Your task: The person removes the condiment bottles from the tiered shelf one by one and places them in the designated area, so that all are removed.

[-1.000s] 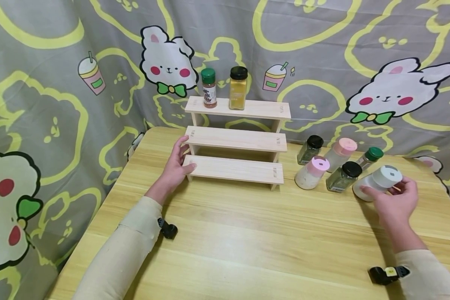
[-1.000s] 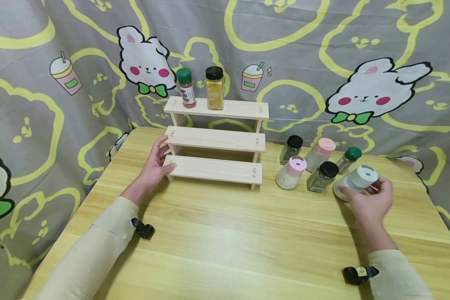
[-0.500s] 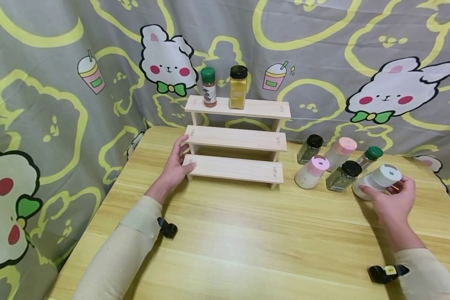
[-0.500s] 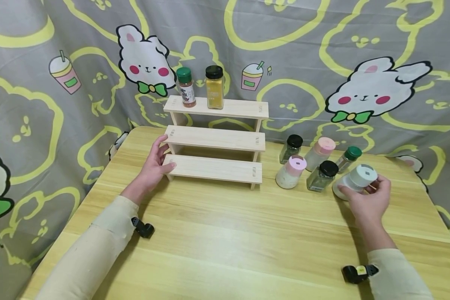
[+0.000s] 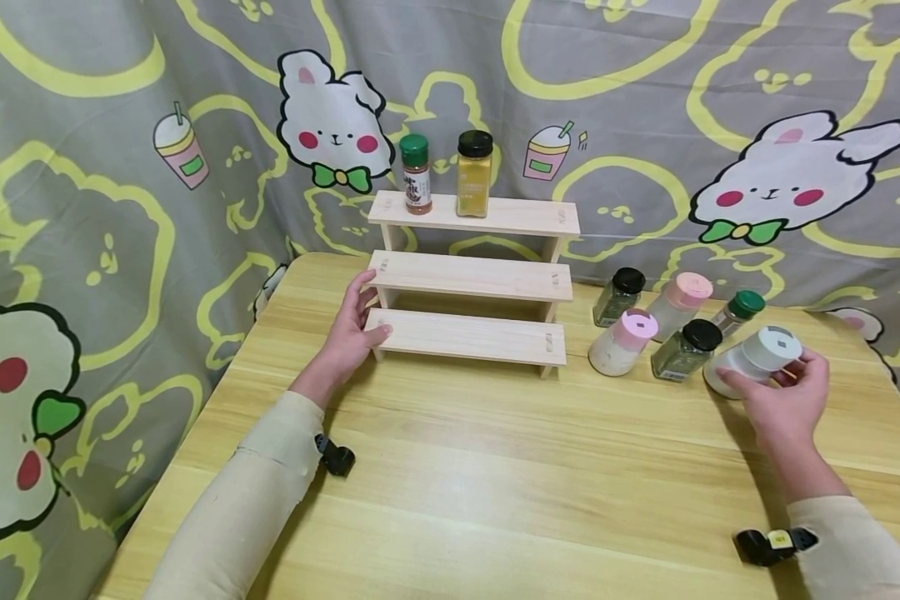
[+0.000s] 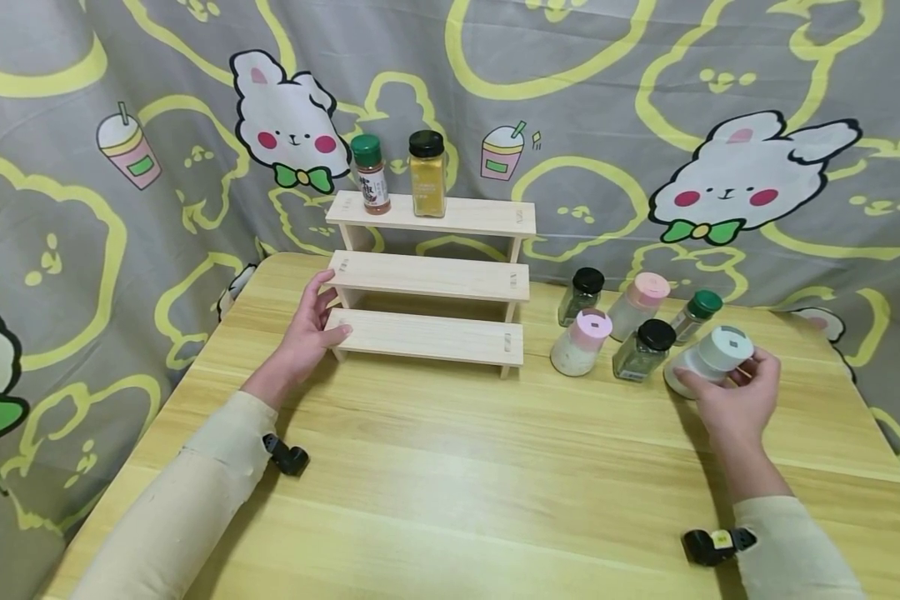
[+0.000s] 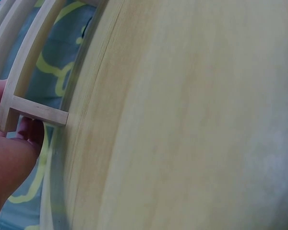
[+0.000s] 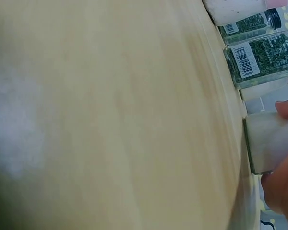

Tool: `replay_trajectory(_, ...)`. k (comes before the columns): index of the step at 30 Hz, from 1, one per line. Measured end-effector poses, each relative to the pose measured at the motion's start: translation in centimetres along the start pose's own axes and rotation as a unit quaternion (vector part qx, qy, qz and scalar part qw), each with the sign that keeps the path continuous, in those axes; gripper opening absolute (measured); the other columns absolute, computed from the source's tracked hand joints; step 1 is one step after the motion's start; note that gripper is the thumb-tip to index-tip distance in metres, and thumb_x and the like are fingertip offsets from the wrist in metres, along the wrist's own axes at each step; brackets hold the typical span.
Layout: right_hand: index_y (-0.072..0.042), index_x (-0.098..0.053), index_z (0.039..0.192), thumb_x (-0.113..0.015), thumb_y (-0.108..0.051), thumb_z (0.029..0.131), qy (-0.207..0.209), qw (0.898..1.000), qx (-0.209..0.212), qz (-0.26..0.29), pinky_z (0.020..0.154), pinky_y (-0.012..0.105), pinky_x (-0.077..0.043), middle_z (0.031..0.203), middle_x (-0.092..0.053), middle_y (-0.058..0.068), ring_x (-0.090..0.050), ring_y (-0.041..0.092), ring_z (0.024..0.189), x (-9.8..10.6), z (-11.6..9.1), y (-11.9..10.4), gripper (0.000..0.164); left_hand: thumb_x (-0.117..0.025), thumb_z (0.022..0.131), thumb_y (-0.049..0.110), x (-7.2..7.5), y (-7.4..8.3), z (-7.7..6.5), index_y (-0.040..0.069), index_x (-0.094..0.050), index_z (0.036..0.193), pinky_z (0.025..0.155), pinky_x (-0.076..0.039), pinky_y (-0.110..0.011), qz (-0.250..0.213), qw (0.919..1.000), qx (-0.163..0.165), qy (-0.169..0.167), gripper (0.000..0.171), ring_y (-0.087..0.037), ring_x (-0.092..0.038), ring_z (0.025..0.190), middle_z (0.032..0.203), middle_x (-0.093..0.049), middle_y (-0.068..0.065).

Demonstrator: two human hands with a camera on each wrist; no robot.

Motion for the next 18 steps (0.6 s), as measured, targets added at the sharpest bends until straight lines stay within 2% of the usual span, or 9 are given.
replay_trajectory(5,-0.029,-0.043,0.137,-0.090,0.003,0.067,-0.001,0.999,-0.016,0.037,0.100,0.015,-0.036,0.127,-0.044,-0.012,-0.047,0.006,0.115,0.2,-0.2,0.2,0.090,-0.053,0.086,-0.025,-0.1,0.0,0.0,0.022,-0.025,0.155,0.103,-0.039,-0.044,-0.004,1.0000,-0.001,-0.003,0.088,-0.039,-0.035,0.137,0.155,-0.033,-0.015)
replay_trajectory(10,-0.026,-0.043,0.135,-0.091,0.008,0.063,0.000,0.997,-0.031,0.074,0.083,0.008,-0.044,0.122,-0.045,-0.011,-0.049,0.005,0.107,0.5,-0.5,0.3,0.093,-0.053,0.086,-0.025,-0.1,0.0,0.0,0.023,-0.024,0.155,0.103,-0.039,-0.043,-0.002,1.0000,-0.001,-0.003,0.089,-0.038,-0.035,0.138,0.155,-0.032,-0.015)
replay_trajectory(18,-0.024,-0.044,0.127,-0.091,0.012,0.060,-0.012,0.993,-0.025,0.113,0.075,0.009,-0.048,0.117,-0.046,-0.006,-0.054,0.006,0.099,0.9,-1.1,0.5,0.089,-0.052,0.087,-0.025,-0.1,-0.1,0.0,0.023,-0.024,0.155,0.104,-0.038,-0.044,-0.008,0.9999,0.001,-0.007,0.089,-0.035,-0.036,0.137,0.156,-0.032,-0.014)
Point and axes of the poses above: each hand's wrist, its own z-axis towards the middle knuckle, its own x-axis out of the back of the hand, y = z × x, the point moved 7 cm from there along z, towards the middle knuckle
